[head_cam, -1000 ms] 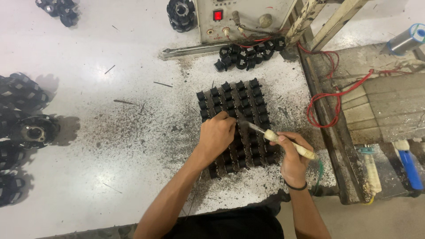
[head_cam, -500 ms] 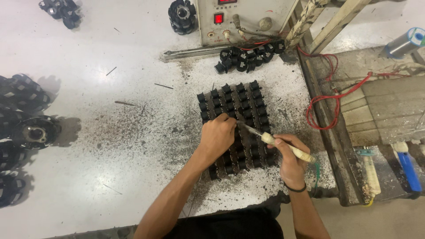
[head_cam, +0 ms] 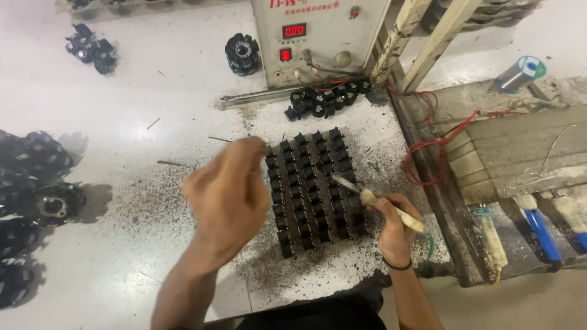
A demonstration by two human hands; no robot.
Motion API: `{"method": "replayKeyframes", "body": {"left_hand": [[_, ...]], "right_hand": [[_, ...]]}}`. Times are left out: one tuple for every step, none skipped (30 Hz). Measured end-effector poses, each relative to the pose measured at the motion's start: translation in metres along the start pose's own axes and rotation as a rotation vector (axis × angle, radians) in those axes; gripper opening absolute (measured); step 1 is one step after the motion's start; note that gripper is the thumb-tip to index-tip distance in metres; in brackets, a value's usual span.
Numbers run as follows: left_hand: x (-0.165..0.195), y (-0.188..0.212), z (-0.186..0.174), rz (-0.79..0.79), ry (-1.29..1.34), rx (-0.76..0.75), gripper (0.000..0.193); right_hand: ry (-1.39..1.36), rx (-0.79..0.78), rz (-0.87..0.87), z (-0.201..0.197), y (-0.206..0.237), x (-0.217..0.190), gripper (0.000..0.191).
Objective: The person solders wire leads onto small black electronic components arranged in a grid on a workbench, using a soldering iron held in the right hand while the left hand steadies each component and wire. The person works through the components one at a time, applying the iron to each joint in sequence.
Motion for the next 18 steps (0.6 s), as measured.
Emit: {"method": "replayKeyframes", "body": {"left_hand": [[0.0,-0.007,-0.033,0.064,-0.032,0.149,0.018],[-0.007,-0.009,-0.06,0.087,-0.085,0.304,0.017],[-0.027,-0.01,-0.089,0.057,-0.153,0.463,0.017],[-0.056,-0.011,-0.104,-0.029,-0.227,0.548,0.016],[-0.085,-0.006,-0.106,-0.143,-0.288,0.554,0.016],[-0.118,0.001,-0.1,-0.267,-0.352,0.53,0.015],[-0.148,0.012,-0.088,-0.392,-0.428,0.443,0.015],[-0.175,0.028,-0.073,-0.512,-0.505,0.337,0.014],[-0.199,0.046,-0.061,-0.616,-0.558,0.241,0.014],[-0.218,0.063,-0.05,-0.698,-0.602,0.155,0.014],[-0.231,0.076,-0.043,-0.768,-0.628,0.097,0.013],[-0.238,0.083,-0.035,-0.799,-0.643,0.047,0.013],[-0.237,0.091,-0.027,-0.813,-0.656,0.013,0.012],[-0.234,0.096,-0.016,-0.829,-0.66,-0.006,0.012],[-0.23,0.101,-0.008,-0.83,-0.663,-0.014,0.011],[-0.226,0.105,-0.003,-0.837,-0.659,-0.018,0.011],[-0.217,0.107,-0.002,-0.836,-0.657,-0.024,0.011],[-0.211,0.107,-0.005,-0.843,-0.659,-0.019,0.01]], "right_hand": [[0.045,-0.001,-0.041,0.002,-0.001,-0.007,0.015],[0.094,0.01,-0.082,0.002,-0.001,-0.016,0.016],[0.148,0.036,-0.121,-0.002,0.001,-0.024,0.018],[0.198,0.022,-0.235,-0.005,0.007,-0.041,0.017],[0.259,0.015,-0.349,-0.009,0.015,-0.06,0.016],[0.327,0.006,-0.474,-0.015,0.022,-0.079,0.016],[0.375,0.053,-0.52,-0.035,0.03,-0.092,0.016],[0.428,0.095,-0.553,-0.058,0.043,-0.108,0.016],[0.479,0.134,-0.578,-0.077,0.055,-0.121,0.016],[0.502,0.198,-0.64,-0.102,0.064,-0.138,0.014],[0.519,0.265,-0.698,-0.128,0.074,-0.155,0.012],[0.416,0.452,-0.593,-0.168,0.079,-0.158,0.014],[0.306,0.623,-0.492,-0.205,0.085,-0.159,0.016],[0.142,0.652,-0.387,-0.229,0.082,-0.154,0.019],[-0.027,0.67,-0.287,-0.246,0.078,-0.148,0.023],[-0.197,0.673,-0.186,-0.255,0.073,-0.139,0.026],[-0.303,0.663,-0.102,-0.258,0.067,-0.131,0.03],[-0.413,0.651,-0.014,-0.254,0.061,-0.123,0.035]]}}
Point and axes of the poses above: each hand's wrist, its own y-axis away from the middle knuckle, its own z-axis out of the palm, x = y × z, the point moved 10 cm from there along -y, towards the middle knuckle
